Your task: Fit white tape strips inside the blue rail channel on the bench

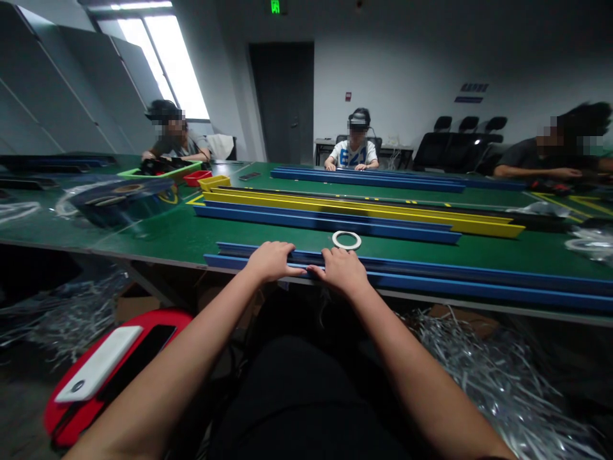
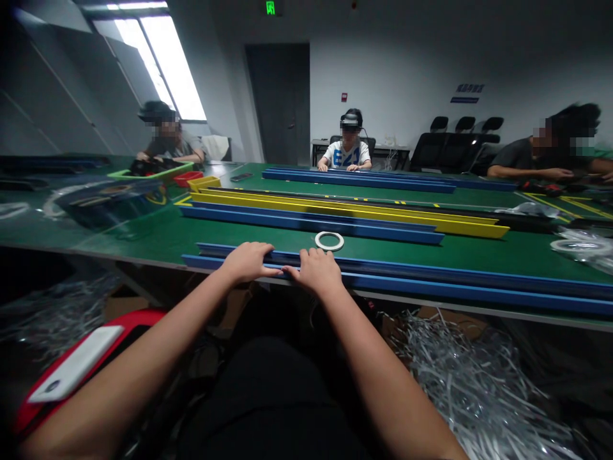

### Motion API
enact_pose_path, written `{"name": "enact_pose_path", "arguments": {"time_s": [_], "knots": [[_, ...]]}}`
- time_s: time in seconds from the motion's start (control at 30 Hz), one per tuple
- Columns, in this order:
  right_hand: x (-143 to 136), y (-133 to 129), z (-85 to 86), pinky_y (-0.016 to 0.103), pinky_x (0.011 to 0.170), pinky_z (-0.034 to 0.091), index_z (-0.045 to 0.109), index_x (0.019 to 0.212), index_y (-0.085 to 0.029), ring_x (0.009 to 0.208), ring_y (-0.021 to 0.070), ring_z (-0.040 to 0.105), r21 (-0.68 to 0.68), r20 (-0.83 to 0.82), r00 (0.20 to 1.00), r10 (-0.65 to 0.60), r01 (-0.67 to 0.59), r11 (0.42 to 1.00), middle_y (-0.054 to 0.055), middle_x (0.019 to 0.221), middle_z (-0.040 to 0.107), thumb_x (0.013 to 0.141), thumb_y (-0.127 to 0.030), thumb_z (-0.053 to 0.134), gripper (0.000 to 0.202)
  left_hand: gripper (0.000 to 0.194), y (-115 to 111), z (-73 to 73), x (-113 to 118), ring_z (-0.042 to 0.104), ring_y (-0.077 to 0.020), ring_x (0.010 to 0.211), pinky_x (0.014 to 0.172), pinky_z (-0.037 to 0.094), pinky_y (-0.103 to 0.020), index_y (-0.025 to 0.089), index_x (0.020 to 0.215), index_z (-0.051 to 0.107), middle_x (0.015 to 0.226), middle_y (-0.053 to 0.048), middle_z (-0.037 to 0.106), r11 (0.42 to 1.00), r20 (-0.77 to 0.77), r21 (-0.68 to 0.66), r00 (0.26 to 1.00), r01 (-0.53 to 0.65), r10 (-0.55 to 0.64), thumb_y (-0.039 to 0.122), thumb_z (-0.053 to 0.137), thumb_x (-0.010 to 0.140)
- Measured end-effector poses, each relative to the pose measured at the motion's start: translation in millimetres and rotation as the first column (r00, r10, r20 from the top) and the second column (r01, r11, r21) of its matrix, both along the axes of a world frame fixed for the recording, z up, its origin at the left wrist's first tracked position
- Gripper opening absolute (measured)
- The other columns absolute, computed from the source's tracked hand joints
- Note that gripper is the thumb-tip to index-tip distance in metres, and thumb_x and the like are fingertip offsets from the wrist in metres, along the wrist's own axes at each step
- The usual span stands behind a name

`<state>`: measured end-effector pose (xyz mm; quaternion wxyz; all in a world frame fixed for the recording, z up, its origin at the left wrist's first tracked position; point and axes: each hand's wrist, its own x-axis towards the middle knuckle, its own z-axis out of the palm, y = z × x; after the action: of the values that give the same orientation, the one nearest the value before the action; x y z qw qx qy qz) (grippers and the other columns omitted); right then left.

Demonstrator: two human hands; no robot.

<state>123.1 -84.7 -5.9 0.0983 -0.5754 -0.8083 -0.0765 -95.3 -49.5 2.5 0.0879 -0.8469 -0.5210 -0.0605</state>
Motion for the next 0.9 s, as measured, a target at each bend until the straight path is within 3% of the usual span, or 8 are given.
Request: {"name": "enact_pose_path", "arguments": {"time_s": [0.53, 0.73, 0.9], "knots": [[3, 3, -4.9, 0.042, 0.087, 0.039, 0.06, 0.112, -0.017, 0.104, 0.0292, 0.057, 0.036, 0.015, 0.999, -0.041, 0.041, 0.999, 0.016, 0.107, 0.065, 0.087, -0.077, 0.014, 0.08, 0.078, 4, -6.9, 4, 0.065, -0.03, 0.1, 0.087, 0.046, -0.037, 0.021, 0.113, 0.065, 0.107, -0.011, 0.071, 1.0, 0.046, 0.025, 0.999, 0.016, -0.017, 0.085, 0.048, 0.071], [33, 3, -4.9, 0.04, 0.086, 0.04, 0.06, 0.115, -0.018, 0.104, 0.0285, 0.059, 0.054, 0.046, 0.997, -0.067, 0.064, 0.996, 0.016, 0.111, 0.066, 0.088, -0.077, 0.016, 0.079, 0.075, 4, -7.9, 35, 0.065, -0.0308, 0.101, 0.086, 0.045, -0.038, 0.022, 0.112, 0.064, 0.107, -0.012, 0.071, 0.999, 0.061, 0.026, 0.998, 0.019, -0.021, 0.083, 0.051, 0.071], [77, -2, -5.5, 0.038, 0.084, 0.04, 0.06, 0.118, -0.018, 0.101, 0.0268, 0.059, 0.069, 0.083, 0.992, -0.093, 0.087, 0.994, 0.014, 0.107, 0.067, 0.09, -0.074, 0.017, 0.075, 0.074, 2, -9.4, 78, 0.066, -0.0314, 0.097, 0.083, 0.046, -0.039, 0.02, 0.106, 0.064, 0.103, -0.013, 0.071, 0.998, 0.063, 0.03, 0.996, 0.058, -0.06, 0.084, 0.047, 0.073]]}}
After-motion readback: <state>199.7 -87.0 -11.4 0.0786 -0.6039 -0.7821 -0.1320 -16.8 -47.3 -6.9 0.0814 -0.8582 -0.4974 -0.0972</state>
